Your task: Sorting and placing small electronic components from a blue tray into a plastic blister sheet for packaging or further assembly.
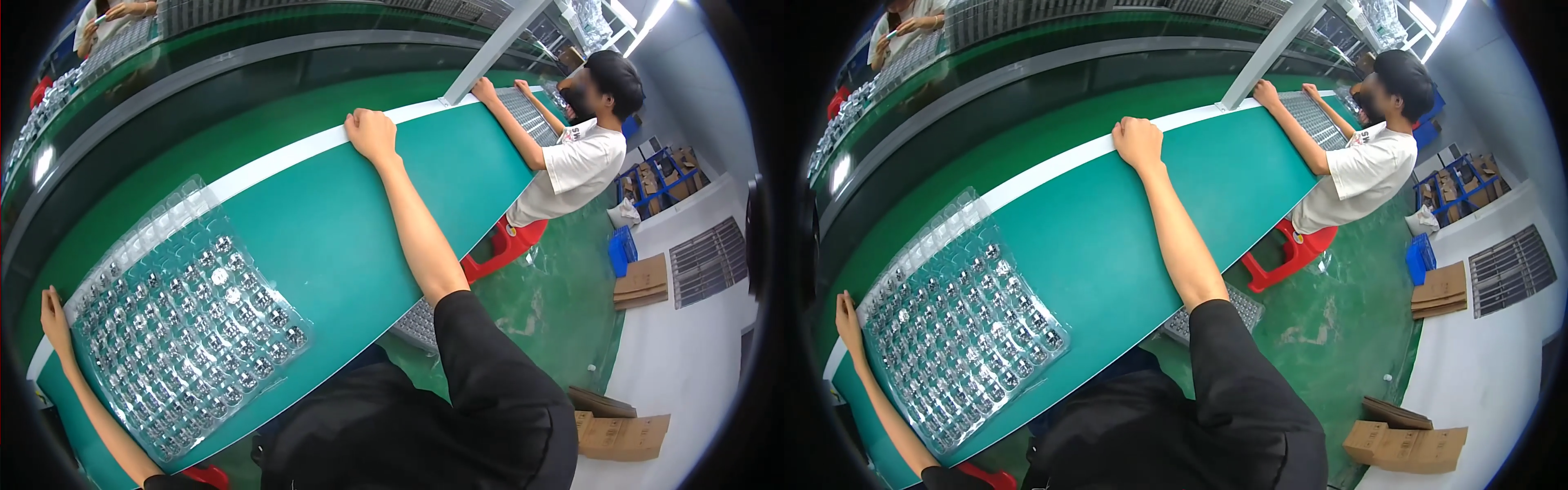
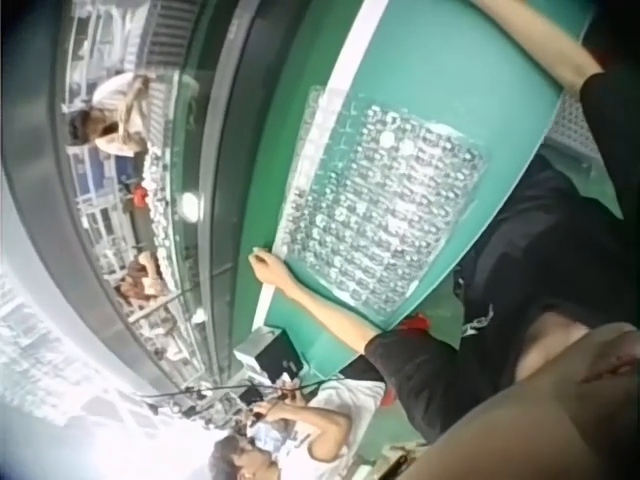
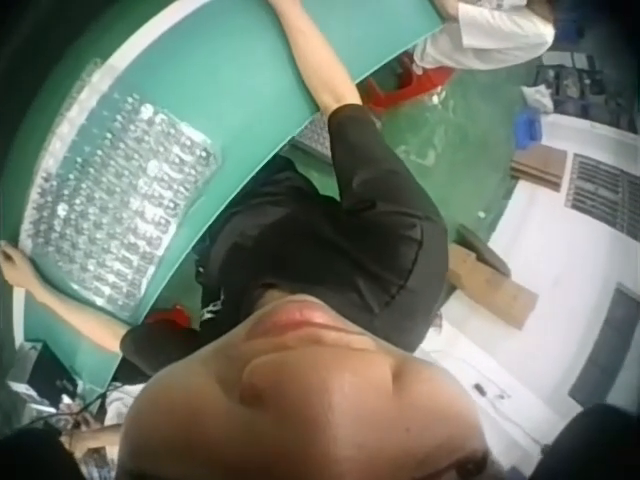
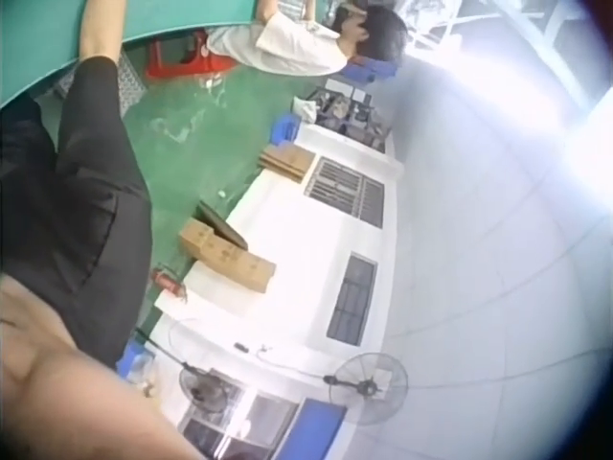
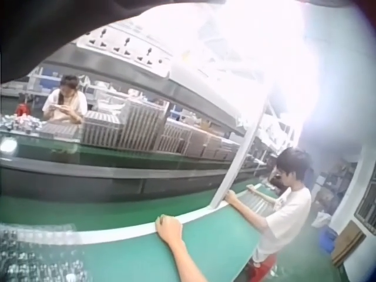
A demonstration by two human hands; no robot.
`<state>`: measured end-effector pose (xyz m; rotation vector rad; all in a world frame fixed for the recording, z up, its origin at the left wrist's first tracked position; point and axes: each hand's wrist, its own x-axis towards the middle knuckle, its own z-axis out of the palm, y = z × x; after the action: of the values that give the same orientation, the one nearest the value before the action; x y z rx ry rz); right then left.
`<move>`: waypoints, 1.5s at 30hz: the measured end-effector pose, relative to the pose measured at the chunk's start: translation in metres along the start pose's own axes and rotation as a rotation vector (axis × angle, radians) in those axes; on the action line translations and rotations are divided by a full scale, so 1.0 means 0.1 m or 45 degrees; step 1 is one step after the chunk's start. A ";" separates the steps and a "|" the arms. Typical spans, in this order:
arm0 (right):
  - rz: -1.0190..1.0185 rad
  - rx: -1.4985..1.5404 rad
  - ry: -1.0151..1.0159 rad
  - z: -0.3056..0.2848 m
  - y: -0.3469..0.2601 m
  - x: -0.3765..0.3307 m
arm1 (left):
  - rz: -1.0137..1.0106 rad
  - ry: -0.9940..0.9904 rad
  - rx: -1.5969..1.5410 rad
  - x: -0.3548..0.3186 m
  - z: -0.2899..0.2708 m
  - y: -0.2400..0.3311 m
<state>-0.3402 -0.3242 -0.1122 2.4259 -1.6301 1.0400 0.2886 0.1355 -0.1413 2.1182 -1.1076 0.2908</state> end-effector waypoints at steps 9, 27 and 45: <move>-0.222 -0.074 0.140 0.01 0.03 -0.09 | 0.005 0.006 0.036 -0.13 0.00 -0.01; -0.394 0.203 0.106 0.06 0.01 -0.09 | -0.007 -0.037 0.205 -0.09 -0.15 -0.11; -0.269 0.307 -0.258 0.08 0.25 -0.04 | -0.037 0.059 0.301 -0.26 -0.18 0.89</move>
<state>-0.3578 -0.3351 -0.1281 2.8695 -1.3215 1.0399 0.2051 0.1305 -0.0973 2.3193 -1.0582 0.4755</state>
